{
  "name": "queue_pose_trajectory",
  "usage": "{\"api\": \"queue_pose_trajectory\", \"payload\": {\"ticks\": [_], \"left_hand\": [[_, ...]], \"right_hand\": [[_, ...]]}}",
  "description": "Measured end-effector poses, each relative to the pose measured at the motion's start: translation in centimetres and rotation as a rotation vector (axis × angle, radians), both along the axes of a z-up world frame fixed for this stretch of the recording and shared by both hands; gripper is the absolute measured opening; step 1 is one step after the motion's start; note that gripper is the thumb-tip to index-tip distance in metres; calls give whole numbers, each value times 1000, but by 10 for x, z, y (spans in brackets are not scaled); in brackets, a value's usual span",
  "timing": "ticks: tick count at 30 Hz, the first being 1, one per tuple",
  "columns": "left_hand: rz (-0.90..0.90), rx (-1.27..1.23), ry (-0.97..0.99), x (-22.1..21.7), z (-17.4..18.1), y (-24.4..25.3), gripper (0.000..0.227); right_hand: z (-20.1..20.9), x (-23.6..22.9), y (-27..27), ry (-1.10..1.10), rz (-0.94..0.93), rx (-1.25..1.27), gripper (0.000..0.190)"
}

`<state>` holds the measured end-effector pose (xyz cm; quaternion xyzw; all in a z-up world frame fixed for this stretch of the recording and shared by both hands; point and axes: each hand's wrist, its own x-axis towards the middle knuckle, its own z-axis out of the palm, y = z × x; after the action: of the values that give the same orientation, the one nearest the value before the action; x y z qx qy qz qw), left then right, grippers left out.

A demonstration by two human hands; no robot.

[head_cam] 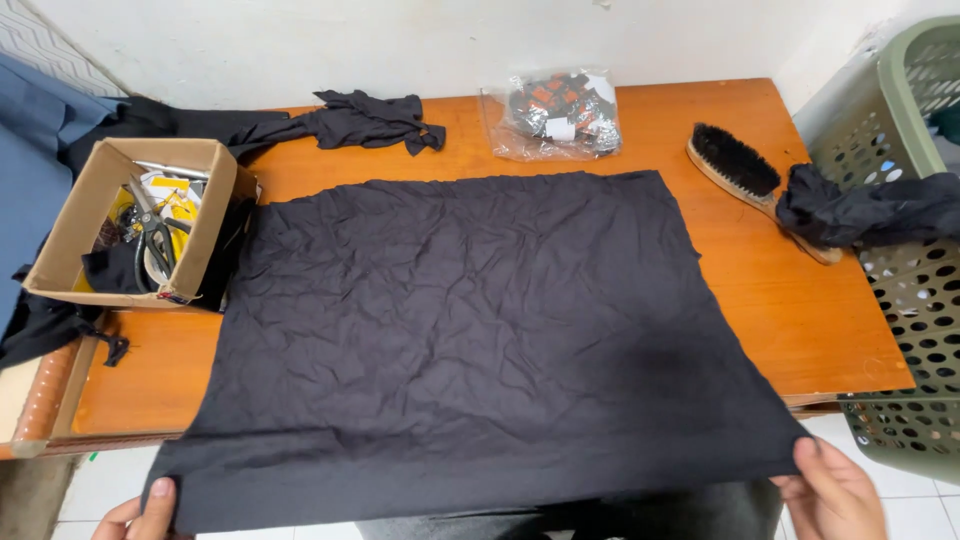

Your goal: The person uses a small knife to trim loose threads from a black fabric piece on a wooden table. After trimming, they fold the fabric and use a wooden brush to smooth its surface.

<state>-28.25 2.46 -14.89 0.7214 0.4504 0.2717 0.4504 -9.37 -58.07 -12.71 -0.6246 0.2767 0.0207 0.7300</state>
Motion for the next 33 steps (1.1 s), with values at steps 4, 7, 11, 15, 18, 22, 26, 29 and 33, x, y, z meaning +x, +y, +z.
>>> {"api": "queue_pose_trajectory", "payload": {"ticks": [4,7,11,15,18,22,26,29,33], "left_hand": [[131,-111,-48,45,67,-72,26],[62,-218,-21,62,77,-62,26],[68,-167,-141,147,120,-56,16],[-51,-148,-380,232,165,-19,22],[-13,-72,-606,249,204,5,25],[211,-290,-647,247,207,43,45],[-11,13,-344,207,181,12,34],[-50,476,-420,185,133,3,28],[85,354,-78,161,93,-29,21]], "right_hand": [[104,7,26,118,-41,-264,35],[41,28,-56,-60,187,-262,54],[63,120,-20,-196,337,-119,63],[111,208,27,-403,310,166,37],[156,235,40,-581,220,263,27],[84,301,-78,-821,320,464,8],[108,209,-28,-644,218,-282,28],[113,149,8,-705,336,-458,31],[91,109,20,-370,255,-454,16]]}}
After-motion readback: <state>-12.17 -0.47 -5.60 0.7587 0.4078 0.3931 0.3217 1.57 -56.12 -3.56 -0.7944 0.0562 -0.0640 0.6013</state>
